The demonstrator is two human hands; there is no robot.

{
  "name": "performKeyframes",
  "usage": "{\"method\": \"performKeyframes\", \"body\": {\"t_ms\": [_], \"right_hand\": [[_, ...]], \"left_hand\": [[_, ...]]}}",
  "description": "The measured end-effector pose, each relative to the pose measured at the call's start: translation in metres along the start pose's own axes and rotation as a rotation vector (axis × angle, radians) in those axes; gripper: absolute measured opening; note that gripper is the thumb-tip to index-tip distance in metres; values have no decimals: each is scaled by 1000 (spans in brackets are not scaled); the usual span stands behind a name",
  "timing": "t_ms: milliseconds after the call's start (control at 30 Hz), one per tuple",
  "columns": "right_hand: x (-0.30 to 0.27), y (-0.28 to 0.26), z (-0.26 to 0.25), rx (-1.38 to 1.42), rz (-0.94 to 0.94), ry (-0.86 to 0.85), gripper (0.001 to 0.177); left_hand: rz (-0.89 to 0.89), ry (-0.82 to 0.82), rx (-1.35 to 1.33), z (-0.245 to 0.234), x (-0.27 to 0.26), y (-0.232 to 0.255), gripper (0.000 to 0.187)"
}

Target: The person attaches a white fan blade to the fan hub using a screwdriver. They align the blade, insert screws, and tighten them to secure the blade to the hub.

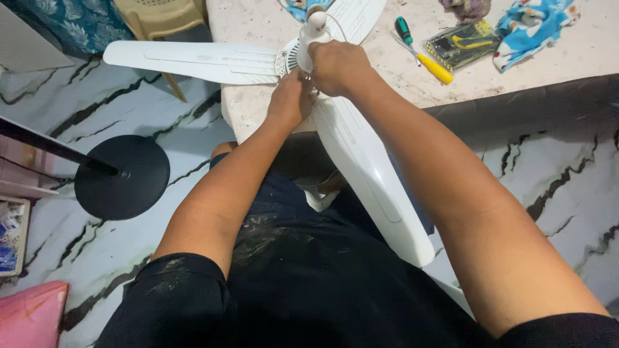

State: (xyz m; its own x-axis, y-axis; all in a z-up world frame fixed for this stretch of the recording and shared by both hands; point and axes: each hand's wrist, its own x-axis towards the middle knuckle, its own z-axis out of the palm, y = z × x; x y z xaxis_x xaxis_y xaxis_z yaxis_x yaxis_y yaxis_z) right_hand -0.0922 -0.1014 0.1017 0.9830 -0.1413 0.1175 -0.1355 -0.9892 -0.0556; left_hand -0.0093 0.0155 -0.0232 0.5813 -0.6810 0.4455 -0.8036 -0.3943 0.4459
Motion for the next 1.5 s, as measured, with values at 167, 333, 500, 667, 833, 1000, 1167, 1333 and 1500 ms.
{"method": "performKeyframes", "body": {"t_ms": [167,333,500,667,833,1000,1167,1333,1500], "right_hand": [[3,-8,6,16,0,16,45],[4,-3,11,47,-6,46,45],[0,5,16,52,-24,126,31],[1,5,20,87,23,84,33],[-3,4,22,64,-25,167,35],[-9,2,17,70,-16,167,29],[-27,-4,13,106,63,72,28],[-48,-2,20,211,124,169,20],[-59,4,30,316,186,311,16]], "left_hand": [[-158,-25,-49,-2,4,2,34],[-145,14,-74,2,3,-1,34],[-9,-17,3,5,0,-5,23],[-15,-10,7,8,0,-7,22],[-83,7,-55,7,0,-5,34],[-70,85,-139,9,-3,-8,33],[33,132,-148,7,2,-25,15],[-18,88,-174,5,-13,-36,20],[80,109,-19,18,-48,-23,37]]}}
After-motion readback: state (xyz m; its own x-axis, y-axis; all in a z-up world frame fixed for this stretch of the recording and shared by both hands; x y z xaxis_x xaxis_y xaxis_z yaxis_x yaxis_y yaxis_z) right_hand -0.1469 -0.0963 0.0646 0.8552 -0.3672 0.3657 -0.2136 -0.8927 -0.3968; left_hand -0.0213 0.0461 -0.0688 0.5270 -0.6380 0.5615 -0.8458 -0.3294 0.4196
